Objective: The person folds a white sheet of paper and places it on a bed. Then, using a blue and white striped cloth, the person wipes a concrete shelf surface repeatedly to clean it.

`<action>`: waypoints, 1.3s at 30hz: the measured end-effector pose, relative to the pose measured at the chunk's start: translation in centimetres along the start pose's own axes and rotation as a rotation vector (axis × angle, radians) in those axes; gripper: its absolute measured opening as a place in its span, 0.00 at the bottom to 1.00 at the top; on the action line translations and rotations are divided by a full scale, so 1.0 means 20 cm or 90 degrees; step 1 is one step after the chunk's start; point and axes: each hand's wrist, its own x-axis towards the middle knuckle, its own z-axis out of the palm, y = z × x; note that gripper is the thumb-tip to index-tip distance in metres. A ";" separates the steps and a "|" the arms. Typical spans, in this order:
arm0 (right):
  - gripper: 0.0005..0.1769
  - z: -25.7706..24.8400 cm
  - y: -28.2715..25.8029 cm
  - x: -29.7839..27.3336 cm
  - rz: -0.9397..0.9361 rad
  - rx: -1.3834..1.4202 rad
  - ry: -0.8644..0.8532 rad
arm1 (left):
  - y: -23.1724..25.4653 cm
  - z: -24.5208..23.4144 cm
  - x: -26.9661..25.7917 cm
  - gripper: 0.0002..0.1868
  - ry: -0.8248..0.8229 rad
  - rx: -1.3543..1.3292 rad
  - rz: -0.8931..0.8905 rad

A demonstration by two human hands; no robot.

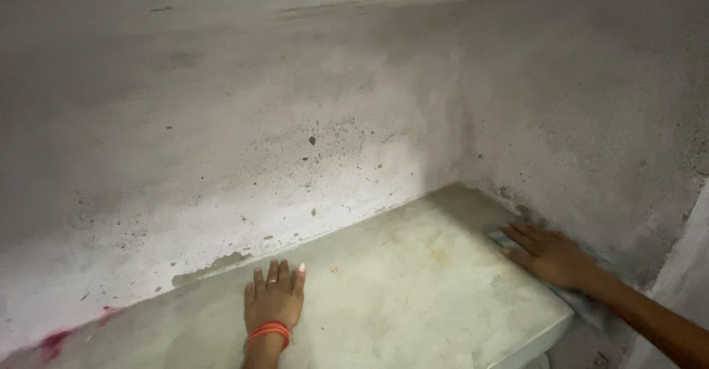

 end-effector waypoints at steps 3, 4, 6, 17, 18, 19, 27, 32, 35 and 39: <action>0.47 0.02 -0.07 0.26 -0.012 -0.019 0.007 | 0.01 -0.01 -0.02 0.38 0.011 0.027 0.003; 0.47 0.01 -0.09 0.36 -0.001 -0.044 0.001 | 0.00 -0.02 -0.02 0.38 0.004 0.027 0.003; 0.47 0.02 -0.16 0.53 0.000 -0.051 0.017 | 0.01 -0.03 -0.02 0.38 -0.007 0.028 0.002; 0.39 -0.21 -0.95 0.60 0.183 0.137 0.055 | 0.07 -0.12 -0.06 0.40 -0.069 0.001 -0.033; 0.40 -0.19 -1.12 0.55 0.194 0.198 0.079 | 0.07 -0.14 -0.06 0.40 -0.081 -0.007 -0.038; 0.41 -0.19 -1.27 0.51 0.176 0.145 0.069 | 0.07 -0.14 -0.06 0.40 -0.085 -0.005 -0.041; 0.43 -0.15 -2.09 0.13 -0.165 0.089 0.029 | 0.04 -0.13 -0.04 0.37 -0.049 -0.055 -0.021; 0.43 -0.12 -1.95 0.18 -0.413 0.143 0.005 | 0.00 -0.07 -0.01 0.37 -0.007 -0.068 -0.007; 0.39 -0.10 -1.64 0.30 -0.292 0.109 0.073 | 0.00 -0.06 -0.01 0.37 -0.012 -0.082 -0.013; 0.46 -0.15 -1.01 0.46 -0.063 0.119 0.083 | 0.02 -0.08 -0.02 0.38 -0.012 -0.065 -0.017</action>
